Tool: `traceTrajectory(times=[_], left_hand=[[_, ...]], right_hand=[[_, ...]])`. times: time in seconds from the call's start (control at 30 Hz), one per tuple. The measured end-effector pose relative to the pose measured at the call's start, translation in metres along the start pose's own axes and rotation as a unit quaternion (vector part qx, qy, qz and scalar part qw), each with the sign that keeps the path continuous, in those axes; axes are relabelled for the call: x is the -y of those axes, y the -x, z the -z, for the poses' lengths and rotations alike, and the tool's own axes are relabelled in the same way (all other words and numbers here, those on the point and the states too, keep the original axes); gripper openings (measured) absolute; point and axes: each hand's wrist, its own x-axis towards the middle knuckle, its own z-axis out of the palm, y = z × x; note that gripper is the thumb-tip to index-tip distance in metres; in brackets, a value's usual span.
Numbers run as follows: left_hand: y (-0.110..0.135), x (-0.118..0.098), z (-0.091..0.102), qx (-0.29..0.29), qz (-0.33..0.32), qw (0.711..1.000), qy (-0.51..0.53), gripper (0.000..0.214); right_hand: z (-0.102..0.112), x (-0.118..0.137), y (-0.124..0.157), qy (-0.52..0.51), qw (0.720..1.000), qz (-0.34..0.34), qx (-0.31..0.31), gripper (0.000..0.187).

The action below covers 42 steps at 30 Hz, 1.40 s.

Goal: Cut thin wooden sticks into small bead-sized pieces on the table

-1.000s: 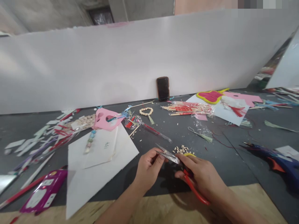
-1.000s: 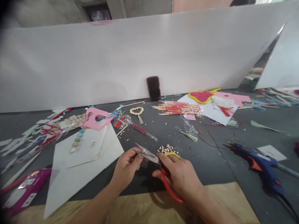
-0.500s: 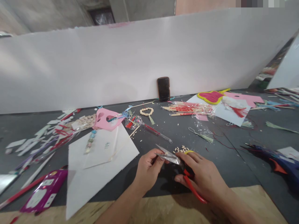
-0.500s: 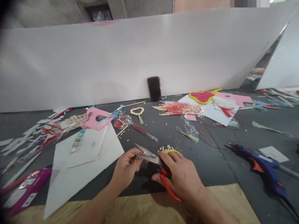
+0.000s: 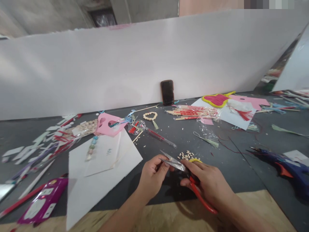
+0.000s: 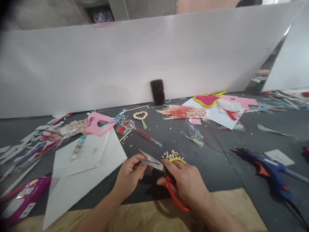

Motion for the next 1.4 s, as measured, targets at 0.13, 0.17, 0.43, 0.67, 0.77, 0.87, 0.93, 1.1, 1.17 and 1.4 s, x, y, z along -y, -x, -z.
traceTrajectory(times=[0.13, 0.17, 0.43, 0.67, 0.77, 0.87, 0.93, 1.1, 1.17, 1.4], left_hand=[[0.001, 0.001, -0.001, -0.003, -0.007, 1.0, 0.0, 0.029], [0.001, 0.0, -0.002, -0.005, -0.01, 1.0, 0.001, 0.027], [0.0, -0.004, -0.002, -0.022, -0.016, 1.0, 0.013, 0.021], [0.0, -0.001, -0.001, -0.026, -0.026, 0.999, 0.013, 0.025], [0.001, 0.0, -0.001, -0.025, -0.027, 0.999, 0.015, 0.027], [0.001, -0.001, -0.001, -0.018, -0.02, 1.0, 0.01, 0.028], [0.001, -0.002, -0.001, -0.015, -0.015, 1.0, 0.007, 0.028], [-0.001, -0.001, -0.001, -0.015, -0.007, 1.0, 0.015, 0.029], [-0.001, 0.001, -0.001, -0.022, -0.015, 1.0, 0.008, 0.027], [0.0, -0.002, -0.002, -0.021, -0.02, 0.999, -0.012, 0.024]], right_hand=[[0.001, 0.002, 0.0, -0.001, 1.0, -0.006, -0.003, 0.041], [0.001, 0.002, 0.0, -0.002, 1.0, -0.009, -0.003, 0.041], [0.001, 0.001, -0.002, -0.007, 1.0, -0.019, -0.009, 0.044], [0.007, 0.004, -0.003, -0.031, 0.999, -0.033, 0.012, 0.046], [0.008, 0.005, -0.003, -0.027, 0.999, -0.033, 0.017, 0.049], [0.009, 0.005, -0.004, -0.019, 0.999, -0.03, 0.012, 0.05], [0.009, 0.005, -0.005, -0.017, 0.999, -0.027, 0.006, 0.05], [0.005, 0.002, -0.004, -0.023, 0.999, -0.024, 0.0, 0.045], [0.002, 0.0, -0.003, -0.013, 1.0, -0.027, -0.002, 0.045], [-0.001, -0.001, 0.0, 0.007, 1.0, -0.012, -0.002, 0.045]])
